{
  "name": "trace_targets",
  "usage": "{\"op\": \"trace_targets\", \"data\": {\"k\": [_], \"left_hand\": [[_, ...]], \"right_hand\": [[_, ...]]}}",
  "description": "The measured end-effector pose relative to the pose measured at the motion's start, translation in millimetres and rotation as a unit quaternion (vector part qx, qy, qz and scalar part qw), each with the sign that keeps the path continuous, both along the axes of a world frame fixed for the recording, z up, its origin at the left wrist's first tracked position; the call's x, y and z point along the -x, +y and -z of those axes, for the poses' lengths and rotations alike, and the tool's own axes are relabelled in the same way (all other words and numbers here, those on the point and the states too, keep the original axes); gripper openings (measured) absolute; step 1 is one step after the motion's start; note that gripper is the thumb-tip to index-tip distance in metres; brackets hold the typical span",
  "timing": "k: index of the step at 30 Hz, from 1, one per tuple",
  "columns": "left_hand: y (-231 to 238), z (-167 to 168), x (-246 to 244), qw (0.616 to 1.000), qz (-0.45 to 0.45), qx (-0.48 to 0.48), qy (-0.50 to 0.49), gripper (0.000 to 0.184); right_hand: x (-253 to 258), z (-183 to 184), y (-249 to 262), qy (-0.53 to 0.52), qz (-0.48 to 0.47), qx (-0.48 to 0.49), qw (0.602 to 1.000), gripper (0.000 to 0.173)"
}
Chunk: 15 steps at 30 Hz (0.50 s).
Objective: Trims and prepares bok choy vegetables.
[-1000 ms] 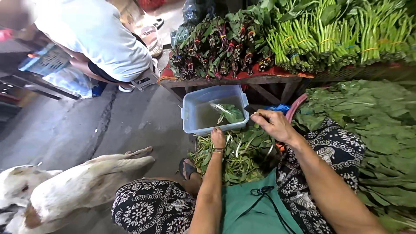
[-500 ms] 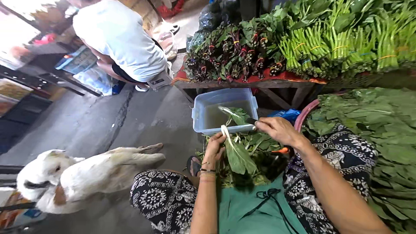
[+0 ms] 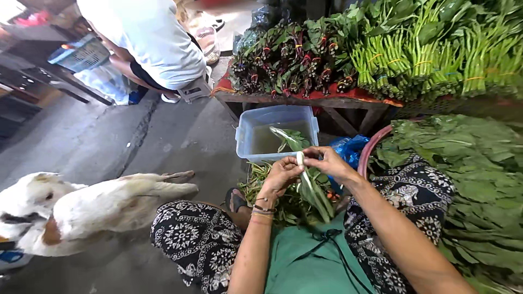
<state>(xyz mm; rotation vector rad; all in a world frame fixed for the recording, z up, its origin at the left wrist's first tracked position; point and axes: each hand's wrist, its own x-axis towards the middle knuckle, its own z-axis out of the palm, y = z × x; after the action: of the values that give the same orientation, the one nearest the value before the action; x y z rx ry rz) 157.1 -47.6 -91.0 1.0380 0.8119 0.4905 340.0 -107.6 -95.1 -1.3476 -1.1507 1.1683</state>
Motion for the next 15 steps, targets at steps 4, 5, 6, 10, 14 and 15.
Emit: {"op": "trace_targets", "data": {"k": [4, 5, 6, 10, 14, 15], "left_hand": [[-3.0, -10.1, -2.2, 0.999, 0.008, 0.034, -0.035, 0.013], [-3.7, -13.4, -2.5, 0.998, 0.01, 0.044, -0.046, 0.019], [-4.2, -16.5, -2.6, 0.997, 0.012, 0.052, -0.056, 0.023], [-5.4, -22.5, -1.2, 0.996, 0.021, 0.053, -0.065, 0.024], [-6.8, -21.2, -1.3, 0.998, 0.017, 0.04, -0.052, 0.02], [-7.3, -20.1, -1.8, 0.998, 0.015, 0.033, -0.044, 0.017]], "right_hand": [[-5.6, -4.1, -1.4, 0.154, 0.017, 0.064, 0.986, 0.014], [-6.6, -5.9, -1.9, 0.175, 0.018, 0.076, 0.982, 0.015], [-7.2, -7.3, -2.1, 0.184, 0.019, 0.084, 0.979, 0.016], [-9.4, -8.8, -2.5, 0.195, 0.021, 0.091, 0.976, 0.021], [-8.3, -4.5, -0.5, 0.194, 0.025, 0.086, 0.977, 0.021], [-7.8, -3.0, -0.1, 0.19, 0.026, 0.084, 0.978, 0.02]]}}
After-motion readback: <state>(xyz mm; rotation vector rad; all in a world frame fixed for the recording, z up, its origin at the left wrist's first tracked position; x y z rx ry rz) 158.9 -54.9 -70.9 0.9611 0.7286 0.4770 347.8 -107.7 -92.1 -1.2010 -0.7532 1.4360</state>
